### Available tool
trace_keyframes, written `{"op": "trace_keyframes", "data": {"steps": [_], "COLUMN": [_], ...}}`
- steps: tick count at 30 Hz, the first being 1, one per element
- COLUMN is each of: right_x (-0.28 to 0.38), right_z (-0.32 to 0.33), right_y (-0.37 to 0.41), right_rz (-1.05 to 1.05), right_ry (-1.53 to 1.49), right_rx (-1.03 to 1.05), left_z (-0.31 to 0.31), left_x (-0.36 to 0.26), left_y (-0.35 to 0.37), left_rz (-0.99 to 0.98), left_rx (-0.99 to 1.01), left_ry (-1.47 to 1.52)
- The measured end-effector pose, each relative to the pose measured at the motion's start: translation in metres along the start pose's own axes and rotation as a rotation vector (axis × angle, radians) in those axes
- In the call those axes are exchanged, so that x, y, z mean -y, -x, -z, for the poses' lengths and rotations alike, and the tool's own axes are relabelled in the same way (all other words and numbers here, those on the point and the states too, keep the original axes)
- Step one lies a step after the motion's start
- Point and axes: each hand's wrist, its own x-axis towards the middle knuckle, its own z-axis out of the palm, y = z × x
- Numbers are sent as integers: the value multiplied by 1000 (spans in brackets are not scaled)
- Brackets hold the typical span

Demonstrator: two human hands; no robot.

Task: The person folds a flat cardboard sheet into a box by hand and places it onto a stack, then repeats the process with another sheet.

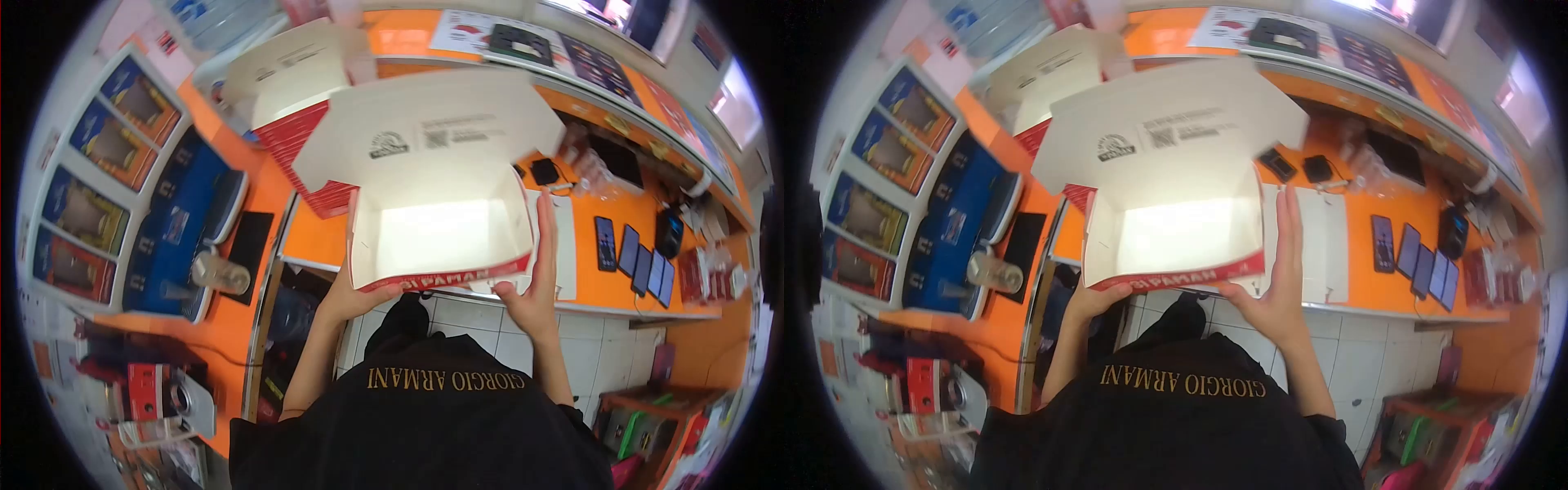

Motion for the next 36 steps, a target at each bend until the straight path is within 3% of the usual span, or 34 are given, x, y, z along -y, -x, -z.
{"op": "trace_keyframes", "data": {"steps": [2, 5, 9, 11, 13, 17, 19, 21, 24, 26, 27, 29, 30, 35, 36], "right_x": [4, 8, 22, 24, 32, 32, 27, 44, 56, 51, 51, 51, 51, 30, 25], "right_z": [-6, -17, -31, -44, -52, -74, -91, -105, -124, -138, -144, -158, -167, -194, -200], "right_y": [1, -1, -12, -13, -23, -55, -89, -141, -213, -253, -266, -288, -295, -314, -313], "right_rz": [-387, -196, -41, 67, 96, 42, -237, -279, -419, -397, -386, -374, -402, -334, -405], "right_ry": [-545, -444, -298, 17, 23, -330, -752, -891, -1056, -1007, -1006, -920, -916, -872, -822], "right_rx": [304, 336, 402, 454, 465, 428, 381, 330, 330, 360, 360, 412, 387, 524, 510], "left_z": [12, 25, 46, 51, 60, 89, 106, 133, 178, 192, 199, 216, 233, 276, 277], "left_x": [-9, -18, -29, -39, -43, -53, -68, -85, -108, -131, -136, -140, -133, -107, -104], "left_y": [17, 31, 36, 37, 36, 23, -4, -36, -92, -114, -123, -143, -159, -187, -186], "left_rz": [-9, 78, -100, -135, 23, -115, -398, -581, -639, -387, -398, -348, -266, -237, -175], "left_rx": [86, 80, 63, 46, 28, -29, -170, -203, -262, -332, -334, -268, -244, -150, -155], "left_ry": [-176, -224, -511, -615, -464, -489, -696, -733, -474, -391, -393, -713, -722, -839, -921]}}
